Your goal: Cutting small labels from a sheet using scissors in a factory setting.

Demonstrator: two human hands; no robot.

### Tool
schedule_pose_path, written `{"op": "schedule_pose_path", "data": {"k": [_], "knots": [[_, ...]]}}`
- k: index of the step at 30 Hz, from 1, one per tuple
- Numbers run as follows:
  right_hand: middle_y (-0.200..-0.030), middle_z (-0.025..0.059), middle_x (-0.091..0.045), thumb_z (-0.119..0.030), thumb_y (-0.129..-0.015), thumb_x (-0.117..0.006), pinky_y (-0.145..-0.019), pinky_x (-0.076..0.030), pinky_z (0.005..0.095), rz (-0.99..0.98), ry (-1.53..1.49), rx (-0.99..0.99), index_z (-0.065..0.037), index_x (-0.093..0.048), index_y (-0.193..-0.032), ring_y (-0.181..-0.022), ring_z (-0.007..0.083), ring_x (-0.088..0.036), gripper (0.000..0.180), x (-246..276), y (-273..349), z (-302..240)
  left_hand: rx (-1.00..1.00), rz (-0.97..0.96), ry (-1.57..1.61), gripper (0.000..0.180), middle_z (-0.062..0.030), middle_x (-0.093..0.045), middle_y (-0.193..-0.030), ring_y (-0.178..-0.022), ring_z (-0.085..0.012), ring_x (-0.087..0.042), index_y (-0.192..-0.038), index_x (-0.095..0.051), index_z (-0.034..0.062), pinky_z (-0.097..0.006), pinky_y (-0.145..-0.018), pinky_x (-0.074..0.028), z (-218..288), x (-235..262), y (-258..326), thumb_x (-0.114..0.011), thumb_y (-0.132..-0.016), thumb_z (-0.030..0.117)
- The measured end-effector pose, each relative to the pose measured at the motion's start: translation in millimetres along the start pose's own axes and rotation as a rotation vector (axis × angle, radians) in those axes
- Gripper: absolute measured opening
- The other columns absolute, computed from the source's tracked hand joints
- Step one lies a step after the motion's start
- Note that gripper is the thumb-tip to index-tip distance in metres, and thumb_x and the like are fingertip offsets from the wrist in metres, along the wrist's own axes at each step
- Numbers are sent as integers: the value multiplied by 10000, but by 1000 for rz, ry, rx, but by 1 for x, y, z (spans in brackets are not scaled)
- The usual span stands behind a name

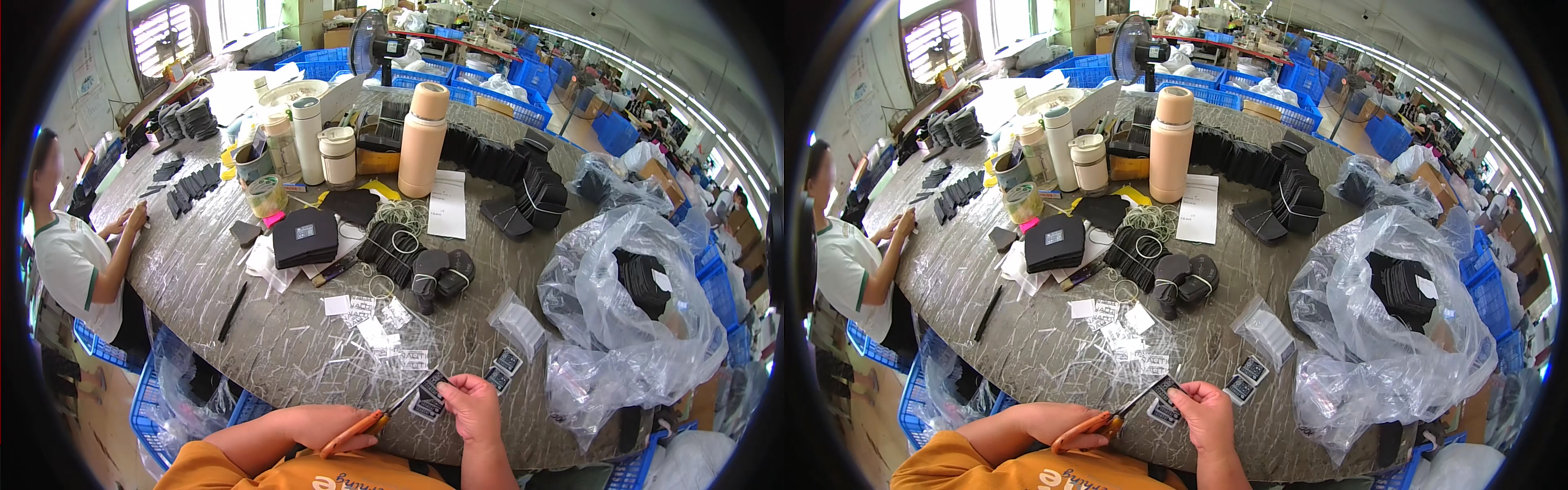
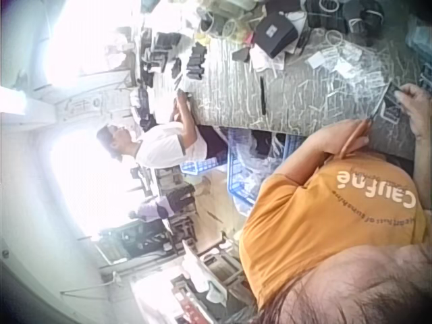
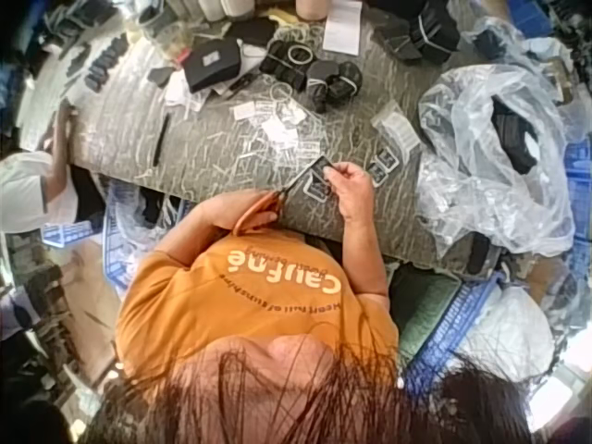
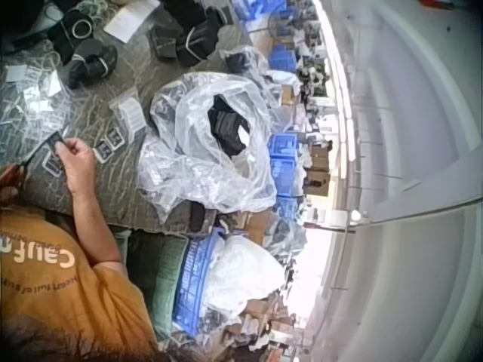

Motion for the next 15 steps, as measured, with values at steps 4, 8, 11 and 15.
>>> {"op": "schedule_pose_path", "data": {"k": [4,8,11,15], "knots": [[-712,32,-626,22,-767,-683,-521,-437,152,-4,2,-4,23,-615,-825,-579,52,-558,90,0,0,1,20,-6,11,325,-216,-556,-733,-670,-387,-543,-921,-458,-25,-420,-598,-410,-4,-1,0,-465,-923,301],[-701,24,-621,16,-768,-685,-508,-422,150,-1,-5,-10,19,-615,-824,-563,44,-543,89,-1,0,2,25,-2,10,323,-216,-556,-731,-667,-387,-541,-916,-458,-25,-420,-594,-408,-3,0,1,-466,-921,297],[-695,19,-618,11,-768,-687,-497,-408,150,3,14,-11,18,-615,-823,-550,39,-529,91,1,-1,3,33,-11,11,313,-215,-553,-720,-655,-386,-538,-912,-456,-21,-421,-588,-405,-4,-1,0,-465,-919,292],[-690,15,-616,7,-766,-690,-490,-399,151,3,21,-17,16,-615,-820,-541,36,-520,93,0,-1,1,47,-17,16,301,-214,-550,-702,-634,-384,-532,-904,-454,-15,-424,-577,-399,-6,-2,0,-465,-918,286]]}}
Point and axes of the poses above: each hand's wrist, its own y-axis away from the middle knuckle, its own x-axis out of the back of the hand, z = x × y, the point moved 10 cm from there along -y, towards the middle knuckle
